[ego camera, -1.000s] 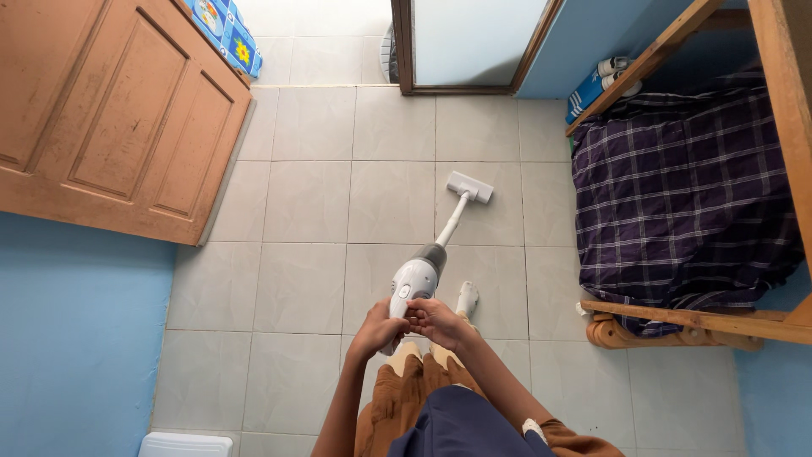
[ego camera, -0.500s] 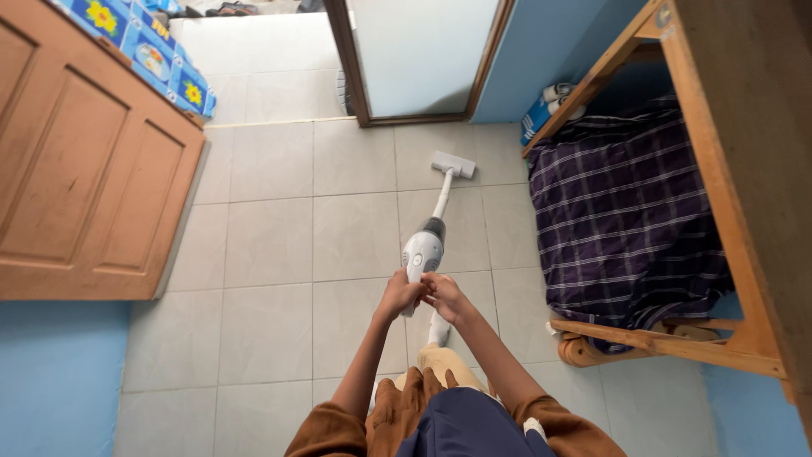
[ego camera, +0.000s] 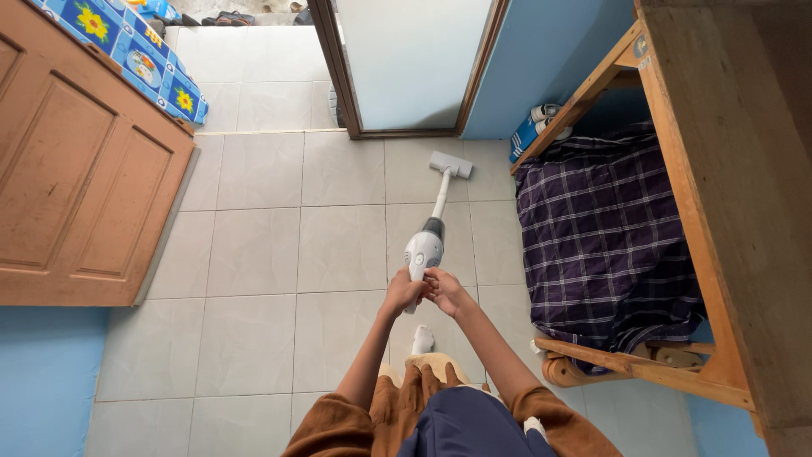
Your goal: The person uses a handheld vacuum cleaner to clean a tiled floor in a room. They move the vacuum back and forth across the floor, covering the area near a wooden door, a fan, and a wooden shelf.
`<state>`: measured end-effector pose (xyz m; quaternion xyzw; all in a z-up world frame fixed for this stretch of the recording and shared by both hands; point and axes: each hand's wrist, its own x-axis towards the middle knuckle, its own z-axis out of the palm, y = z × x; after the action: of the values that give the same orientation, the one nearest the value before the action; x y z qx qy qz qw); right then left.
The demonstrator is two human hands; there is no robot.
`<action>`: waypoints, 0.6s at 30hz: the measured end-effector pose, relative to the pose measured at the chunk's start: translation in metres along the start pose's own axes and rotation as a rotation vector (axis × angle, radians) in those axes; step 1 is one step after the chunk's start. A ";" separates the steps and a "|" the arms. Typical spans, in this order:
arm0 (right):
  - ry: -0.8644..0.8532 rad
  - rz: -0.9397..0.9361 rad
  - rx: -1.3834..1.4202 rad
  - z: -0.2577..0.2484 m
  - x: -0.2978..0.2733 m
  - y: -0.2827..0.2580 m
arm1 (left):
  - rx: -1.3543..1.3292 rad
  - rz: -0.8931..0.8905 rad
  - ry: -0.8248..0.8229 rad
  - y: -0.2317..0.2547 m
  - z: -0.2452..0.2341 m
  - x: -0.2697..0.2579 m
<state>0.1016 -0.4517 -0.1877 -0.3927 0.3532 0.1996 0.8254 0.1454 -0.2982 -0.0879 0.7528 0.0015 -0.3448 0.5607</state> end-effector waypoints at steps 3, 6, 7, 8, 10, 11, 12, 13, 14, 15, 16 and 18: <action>-0.060 0.017 0.036 0.007 -0.024 0.023 | 0.020 -0.014 -0.009 -0.016 -0.006 -0.028; -0.154 0.041 0.045 0.021 -0.050 0.055 | 0.031 -0.040 -0.029 -0.030 -0.019 -0.068; -0.172 0.054 0.063 0.025 -0.060 0.067 | 0.042 -0.061 -0.038 -0.033 -0.022 -0.083; -0.189 0.067 0.080 0.033 -0.070 0.081 | 0.053 -0.081 -0.046 -0.036 -0.029 -0.100; -0.181 0.104 0.081 0.047 -0.092 0.106 | 0.065 -0.104 -0.066 -0.042 -0.043 -0.137; -0.160 0.127 0.062 0.056 -0.104 0.119 | 0.067 -0.106 -0.073 -0.047 -0.052 -0.155; -0.138 0.150 0.044 0.064 -0.116 0.132 | 0.069 -0.108 -0.080 -0.051 -0.060 -0.173; -0.159 0.180 0.032 0.072 -0.128 0.143 | 0.066 -0.127 -0.088 -0.057 -0.065 -0.190; -0.179 0.211 0.020 0.079 -0.140 0.154 | 0.063 -0.146 -0.096 -0.062 -0.070 -0.207; -0.200 0.237 0.009 0.084 -0.150 0.160 | 0.070 -0.160 -0.102 -0.066 -0.074 -0.220; -0.229 0.255 0.026 0.086 -0.160 0.164 | 0.077 -0.174 -0.108 -0.069 -0.078 -0.234; -0.288 0.294 0.064 0.091 -0.175 0.173 | 0.072 -0.180 -0.115 -0.076 -0.079 -0.250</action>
<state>-0.0817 -0.2832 -0.1055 -0.2779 0.2912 0.3604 0.8415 -0.0337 -0.1073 -0.0109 0.7482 0.0245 -0.4363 0.4991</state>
